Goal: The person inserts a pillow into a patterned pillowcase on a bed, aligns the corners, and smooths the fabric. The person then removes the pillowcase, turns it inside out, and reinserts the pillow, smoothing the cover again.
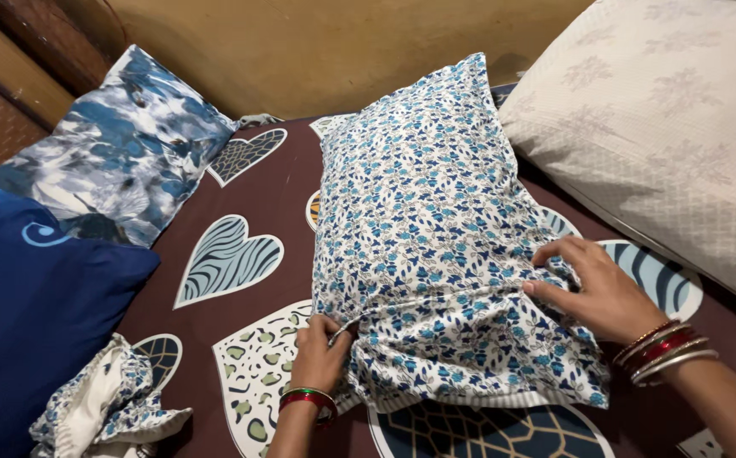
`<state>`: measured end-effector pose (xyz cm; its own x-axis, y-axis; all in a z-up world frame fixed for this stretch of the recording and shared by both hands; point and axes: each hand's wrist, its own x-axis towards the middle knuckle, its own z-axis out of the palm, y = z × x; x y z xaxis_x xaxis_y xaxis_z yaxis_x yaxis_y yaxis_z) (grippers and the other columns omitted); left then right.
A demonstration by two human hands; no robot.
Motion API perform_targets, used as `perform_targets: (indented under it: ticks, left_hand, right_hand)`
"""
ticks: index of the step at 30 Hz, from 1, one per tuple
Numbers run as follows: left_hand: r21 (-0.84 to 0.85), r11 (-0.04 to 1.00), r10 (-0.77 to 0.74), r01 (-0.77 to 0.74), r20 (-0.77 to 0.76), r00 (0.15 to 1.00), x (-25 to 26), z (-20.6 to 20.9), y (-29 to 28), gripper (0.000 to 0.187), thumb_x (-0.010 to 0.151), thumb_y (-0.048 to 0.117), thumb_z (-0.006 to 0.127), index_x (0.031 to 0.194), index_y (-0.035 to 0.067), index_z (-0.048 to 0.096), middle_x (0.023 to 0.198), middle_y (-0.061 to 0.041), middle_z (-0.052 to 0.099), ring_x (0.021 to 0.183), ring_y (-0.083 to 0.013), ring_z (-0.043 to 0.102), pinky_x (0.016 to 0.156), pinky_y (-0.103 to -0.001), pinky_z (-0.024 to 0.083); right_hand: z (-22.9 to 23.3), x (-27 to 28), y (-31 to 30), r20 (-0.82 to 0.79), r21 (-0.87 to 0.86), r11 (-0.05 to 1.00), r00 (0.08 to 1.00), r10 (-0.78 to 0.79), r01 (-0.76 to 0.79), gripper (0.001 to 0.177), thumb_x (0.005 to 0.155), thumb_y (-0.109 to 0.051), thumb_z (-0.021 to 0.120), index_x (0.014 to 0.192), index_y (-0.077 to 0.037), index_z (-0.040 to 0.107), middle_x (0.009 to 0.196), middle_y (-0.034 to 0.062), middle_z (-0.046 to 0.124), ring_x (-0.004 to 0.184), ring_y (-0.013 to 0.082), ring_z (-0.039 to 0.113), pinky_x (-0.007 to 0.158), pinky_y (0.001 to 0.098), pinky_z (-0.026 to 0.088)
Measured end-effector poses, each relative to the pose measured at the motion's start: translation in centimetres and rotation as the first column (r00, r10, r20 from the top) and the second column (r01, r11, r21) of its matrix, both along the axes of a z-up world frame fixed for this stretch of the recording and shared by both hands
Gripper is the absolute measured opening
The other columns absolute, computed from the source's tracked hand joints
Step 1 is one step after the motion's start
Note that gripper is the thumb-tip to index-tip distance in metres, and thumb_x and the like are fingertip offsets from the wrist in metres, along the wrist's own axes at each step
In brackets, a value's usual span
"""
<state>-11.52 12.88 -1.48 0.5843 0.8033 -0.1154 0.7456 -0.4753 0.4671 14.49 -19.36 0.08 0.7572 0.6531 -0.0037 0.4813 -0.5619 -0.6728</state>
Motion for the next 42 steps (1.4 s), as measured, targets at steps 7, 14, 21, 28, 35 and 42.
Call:
perform_targets:
  ticks: [7, 14, 21, 28, 35, 42]
  left_hand:
    - [-0.134, 0.977, 0.175, -0.165, 0.065, 0.982, 0.0, -0.4, 0.8, 0.071, 0.079, 0.052, 0.074, 0.125, 0.002, 0.053, 0.118, -0.024, 0.066, 0.103, -0.0371, 0.069, 0.094, -0.043, 0.052]
    - [-0.214, 0.975, 0.089, -0.059, 0.135, 0.987, 3.1, -1.8, -6.2, 0.080, 0.080, 0.064, 0.068, 0.128, 0.003, 0.053, 0.113, -0.024, 0.067, 0.104, -0.0421, 0.065, 0.092, -0.046, 0.049]
    - [0.178, 0.983, -0.071, 0.046, 0.140, 0.988, 3.6, 0.7, -6.1, 0.076, 0.083, 0.061, 0.076, 0.121, -0.001, 0.054, 0.109, -0.027, 0.062, 0.091, -0.0394, 0.066, 0.075, -0.047, 0.056]
    - [-0.135, 0.973, -0.183, 0.187, 0.041, 0.982, 3.6, 6.6, -8.9, 0.035, 0.089, 0.043, 0.066, 0.110, 0.016, 0.071, 0.077, -0.005, 0.073, 0.060, -0.0155, 0.065, 0.059, -0.035, 0.051]
    - [-0.249, 0.898, -0.422, 0.364, -0.244, 0.873, 4.2, 10.8, -9.2, 0.048, 0.088, 0.054, 0.070, 0.103, 0.009, 0.076, 0.078, -0.008, 0.073, 0.063, -0.0201, 0.060, 0.062, -0.037, 0.047]
    - [0.190, 0.804, -0.594, 0.563, 0.241, 0.767, 8.3, 7.5, -12.6, 0.048, 0.074, 0.036, 0.080, 0.109, 0.006, 0.068, 0.108, -0.016, 0.067, 0.092, -0.0276, 0.067, 0.078, -0.044, 0.057]
  right_hand:
    - [0.6, -0.5, -0.2, -0.326, 0.145, 0.989, 0.945, 0.027, 0.022, 0.085, 0.087, -0.053, 0.070, 0.156, -0.017, 0.037, 0.159, 0.0210, 0.042, 0.097, 0.0465, 0.075, 0.088, 0.0606, 0.060]
    - [5.1, 0.1, -1.8, -0.144, 0.409, 0.878, 0.967, -0.209, 0.250, 0.061, 0.090, -0.028, 0.062, 0.150, -0.022, 0.054, 0.151, 0.0194, 0.058, 0.127, 0.0378, 0.060, 0.103, 0.0559, 0.048]
    - [2.8, -1.8, 0.7, 0.283, 0.212, 0.970, 0.957, 0.055, -0.118, 0.061, 0.088, -0.031, 0.069, 0.146, -0.022, 0.052, 0.158, 0.0108, 0.045, 0.144, 0.0274, 0.045, 0.113, 0.0557, 0.038]
    - [2.5, -2.4, 1.3, 0.381, -0.075, 0.944, 0.866, 0.324, -0.321, 0.042, 0.080, -0.039, 0.073, 0.121, -0.031, 0.070, 0.158, -0.0034, 0.047, 0.133, 0.0194, 0.047, 0.119, 0.0576, 0.018]
    - [3.3, -2.3, 0.7, 0.265, 0.059, 0.978, 0.947, 0.179, -0.201, 0.021, 0.092, -0.028, 0.056, 0.110, -0.021, 0.066, 0.107, -0.0051, 0.073, 0.106, 0.0149, 0.066, 0.104, 0.0468, 0.042]
    - [4.2, -1.6, 0.2, 0.328, 0.179, 0.960, 0.933, 0.150, -0.217, 0.026, 0.090, -0.035, 0.059, 0.105, -0.017, 0.071, 0.085, 0.0023, 0.077, 0.075, 0.0152, 0.071, 0.072, 0.0387, 0.054]
